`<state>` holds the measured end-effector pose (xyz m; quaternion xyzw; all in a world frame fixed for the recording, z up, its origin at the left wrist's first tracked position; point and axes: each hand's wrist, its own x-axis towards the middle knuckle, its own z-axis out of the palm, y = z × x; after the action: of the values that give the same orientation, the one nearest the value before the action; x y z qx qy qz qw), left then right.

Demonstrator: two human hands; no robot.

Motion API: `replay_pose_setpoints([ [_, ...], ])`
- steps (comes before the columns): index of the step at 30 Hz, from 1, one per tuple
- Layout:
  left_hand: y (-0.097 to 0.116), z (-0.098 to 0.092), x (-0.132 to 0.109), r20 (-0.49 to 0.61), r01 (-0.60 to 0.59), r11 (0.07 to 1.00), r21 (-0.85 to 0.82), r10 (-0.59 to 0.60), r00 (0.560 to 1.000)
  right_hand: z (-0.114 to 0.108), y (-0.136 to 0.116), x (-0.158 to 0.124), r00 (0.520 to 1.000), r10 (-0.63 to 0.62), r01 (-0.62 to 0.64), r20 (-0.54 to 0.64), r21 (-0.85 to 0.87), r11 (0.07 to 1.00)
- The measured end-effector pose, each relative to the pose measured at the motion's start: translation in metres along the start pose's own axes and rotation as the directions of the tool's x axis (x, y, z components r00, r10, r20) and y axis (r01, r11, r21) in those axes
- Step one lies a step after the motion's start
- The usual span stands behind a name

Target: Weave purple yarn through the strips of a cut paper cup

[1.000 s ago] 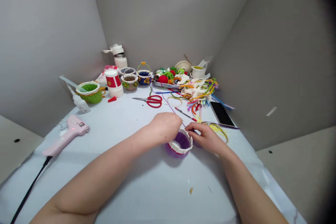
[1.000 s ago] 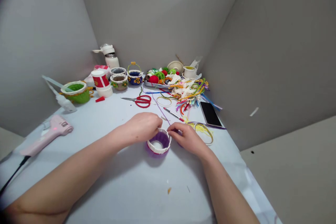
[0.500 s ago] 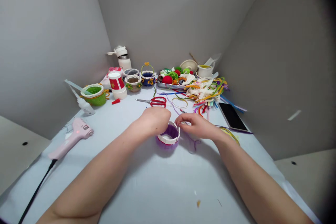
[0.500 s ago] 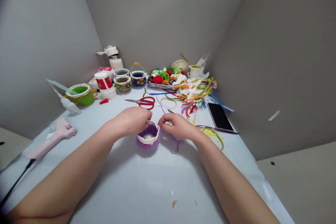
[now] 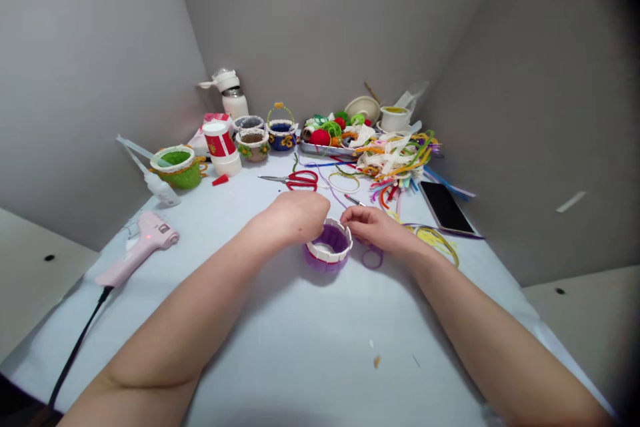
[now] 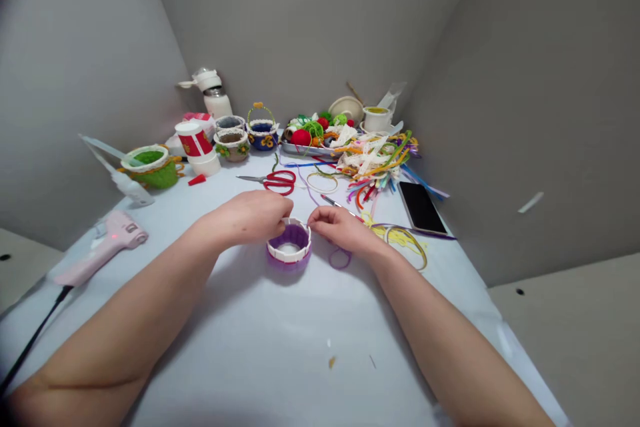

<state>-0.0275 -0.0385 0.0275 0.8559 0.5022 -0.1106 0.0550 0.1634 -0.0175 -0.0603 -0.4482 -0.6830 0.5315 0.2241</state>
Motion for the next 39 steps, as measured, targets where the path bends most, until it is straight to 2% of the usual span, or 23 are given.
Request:
replay_pose_setpoints([
  [3,0.002,-0.001,-0.001,-0.005,-0.014,1.000,0.019,0.014,1.000,0.000,0.002,-0.001,1.000,0.005,-0.007,-0.021,-0.067,0.998],
  [7,0.003,-0.003,-0.002,0.000,-0.019,1.000,0.018,0.019,1.000,0.001,0.001,-0.002,1.000,-0.014,0.014,-0.017,-0.047,0.999],
  [13,-0.003,-0.003,-0.003,-0.079,-0.101,0.991,-0.083,0.094,0.992,0.001,0.002,-0.003,0.999,-0.044,0.044,-0.001,-0.037,0.998],
  [19,-0.009,-0.001,-0.001,-0.142,-0.138,0.979,-0.148,0.117,0.983,-0.002,0.001,-0.004,0.999,-0.054,0.053,-0.004,-0.095,0.994],
  [24,-0.009,-0.005,-0.003,-0.137,-0.214,0.963,-0.163,0.193,0.972,0.000,-0.001,-0.004,0.984,-0.178,0.178,0.001,-0.059,0.982],
  [26,-0.006,-0.008,-0.007,-0.177,-0.232,0.953,-0.197,0.198,0.964,0.001,-0.001,-0.004,0.976,-0.220,0.220,0.005,-0.046,0.974],
  [28,-0.001,-0.007,-0.012,-0.261,-0.219,0.943,-0.249,0.152,0.953,0.002,-0.001,-0.003,0.974,-0.227,0.226,-0.005,-0.069,0.972],
  [32,0.015,0.010,-0.025,-0.385,-0.132,0.947,-0.293,0.010,0.923,0.004,0.002,-0.003,0.973,-0.228,0.223,-0.025,-0.116,0.968],
  [36,0.027,0.035,-0.037,-0.422,-0.081,0.957,-0.278,-0.046,0.905,0.005,0.001,-0.005,0.967,-0.251,0.243,-0.043,-0.148,0.959],
  [39,0.031,0.043,-0.038,-0.451,-0.101,0.965,-0.242,-0.019,0.892,0.004,-0.002,-0.009,0.960,-0.273,0.257,-0.060,-0.198,0.946],
])
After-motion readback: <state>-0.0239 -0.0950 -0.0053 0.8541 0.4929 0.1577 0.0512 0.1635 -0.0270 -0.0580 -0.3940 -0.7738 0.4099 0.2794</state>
